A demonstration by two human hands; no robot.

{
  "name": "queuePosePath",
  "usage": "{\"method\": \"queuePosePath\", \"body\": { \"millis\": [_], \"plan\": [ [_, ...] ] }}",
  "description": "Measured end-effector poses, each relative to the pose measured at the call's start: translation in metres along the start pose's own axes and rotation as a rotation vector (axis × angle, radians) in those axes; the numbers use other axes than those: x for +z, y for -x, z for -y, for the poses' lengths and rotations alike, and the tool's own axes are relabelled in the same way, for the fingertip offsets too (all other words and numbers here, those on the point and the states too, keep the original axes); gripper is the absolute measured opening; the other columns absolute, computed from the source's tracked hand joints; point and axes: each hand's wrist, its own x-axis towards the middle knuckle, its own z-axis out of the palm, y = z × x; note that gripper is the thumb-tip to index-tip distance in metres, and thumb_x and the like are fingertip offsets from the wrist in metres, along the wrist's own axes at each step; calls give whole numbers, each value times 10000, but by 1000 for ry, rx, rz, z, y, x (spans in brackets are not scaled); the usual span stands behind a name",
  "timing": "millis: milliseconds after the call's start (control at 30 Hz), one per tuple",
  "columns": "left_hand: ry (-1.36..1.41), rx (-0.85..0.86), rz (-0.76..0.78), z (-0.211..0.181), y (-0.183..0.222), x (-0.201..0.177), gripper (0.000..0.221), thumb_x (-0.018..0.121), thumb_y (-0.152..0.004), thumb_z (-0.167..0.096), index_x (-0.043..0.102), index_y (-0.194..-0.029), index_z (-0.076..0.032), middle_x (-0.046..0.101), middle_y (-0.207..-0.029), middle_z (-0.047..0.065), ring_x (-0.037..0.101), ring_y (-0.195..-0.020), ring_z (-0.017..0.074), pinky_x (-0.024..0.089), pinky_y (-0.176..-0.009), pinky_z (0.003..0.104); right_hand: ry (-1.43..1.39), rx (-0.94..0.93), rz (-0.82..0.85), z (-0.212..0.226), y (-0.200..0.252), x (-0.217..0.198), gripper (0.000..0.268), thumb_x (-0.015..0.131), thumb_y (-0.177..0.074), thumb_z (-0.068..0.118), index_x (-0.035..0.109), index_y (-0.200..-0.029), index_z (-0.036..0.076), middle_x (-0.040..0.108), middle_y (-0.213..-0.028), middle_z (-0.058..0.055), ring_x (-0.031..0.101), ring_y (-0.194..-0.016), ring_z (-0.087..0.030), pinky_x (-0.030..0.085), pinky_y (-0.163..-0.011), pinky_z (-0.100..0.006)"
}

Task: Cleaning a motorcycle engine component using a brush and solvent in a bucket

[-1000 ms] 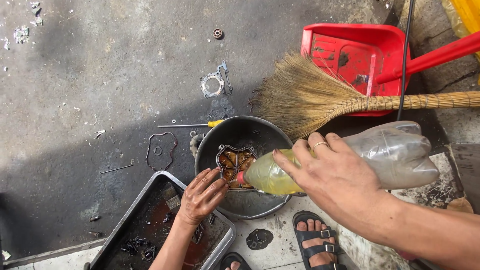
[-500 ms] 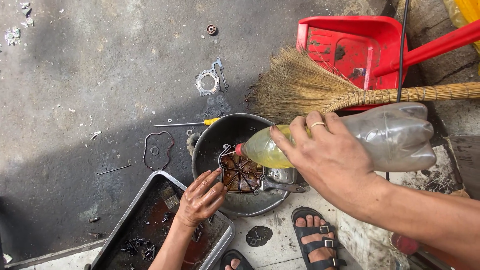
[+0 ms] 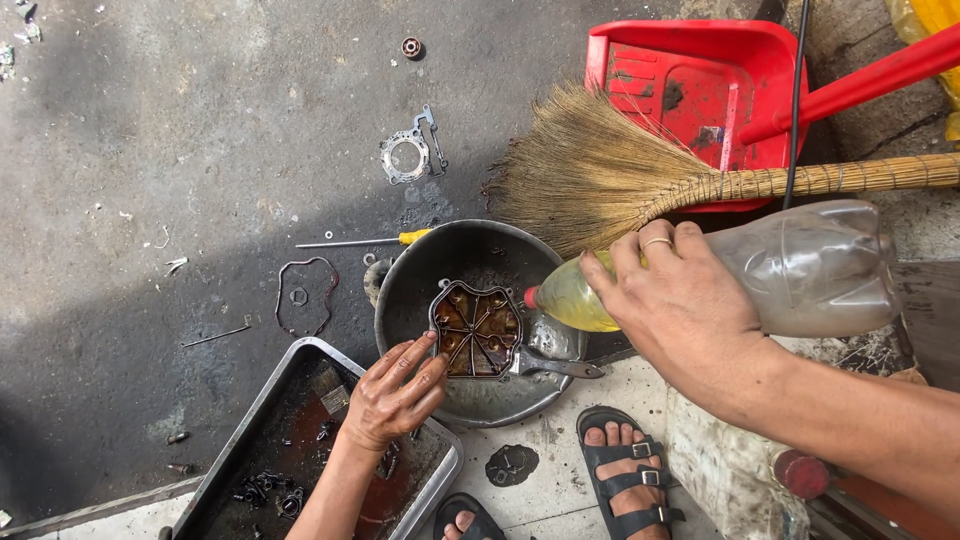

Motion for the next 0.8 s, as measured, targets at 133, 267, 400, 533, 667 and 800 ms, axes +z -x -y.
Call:
{"method": "queuePosePath", "body": {
  "millis": [133, 267, 400, 533, 667, 800],
  "plan": [
    [-19, 91, 108, 7, 4, 2, 103, 709, -879, -105, 621, -828, -125, 722, -1136, -10, 634, -1250, 226, 553, -1044, 401, -23, 17, 22, -1, 0, -2, 483, 627, -806, 239, 614, -1269, 101, 663, -873, -124, 591, -773, -244, 471, -713, -378],
    [-69, 277, 287, 19, 3, 5, 138, 716, -876, -158, 580, -892, -143, 712, -1141, 50, 628, -1265, 249, 500, -1122, 455, -19, 11, -60, -2, 2, -8, 577, 624, -782, 252, 619, -1346, 129, 678, -944, -132, 577, -804, -245, 451, -731, -365],
    [-58, 351, 320, 26, -17, -1, 145, 730, -845, -157, 626, -931, -105, 690, -1120, 79, 648, -1214, 283, 495, -1121, 473, -98, 28, -137, -1, 3, -12, 632, 636, -774, 187, 598, -1405, 171, 692, -1099, -168, 608, -843, -253, 464, -758, -360],
    [-52, 339, 374, 29, -17, -3, 205, 672, -871, -180, 615, -1053, -105, 674, -1169, 88, 649, -1194, 281, 506, -1096, 462, -81, 55, -199, -1, -1, -17, 579, 610, -784, 233, 626, -1356, 140, 663, -1054, -183, 577, -900, -280, 444, -799, -367],
    [-31, 286, 377, 26, -21, -8, 230, 675, -859, -187, 604, -1070, -128, 668, -1191, 56, 640, -1203, 248, 514, -1064, 432, -81, 37, -188, 0, -4, -13, 614, 614, -783, 256, 612, -1381, 120, 660, -1090, -214, 583, -931, -309, 455, -817, -390],
    [-37, 322, 405, 24, -22, -10, 269, 680, -848, -168, 617, -1105, -123, 641, -1216, 67, 617, -1203, 230, 514, -986, 404, -121, -13, -163, 3, 1, -13, 617, 636, -757, 216, 605, -1367, 128, 694, -1097, -207, 631, -893, -301, 493, -804, -379]
  ]
}}
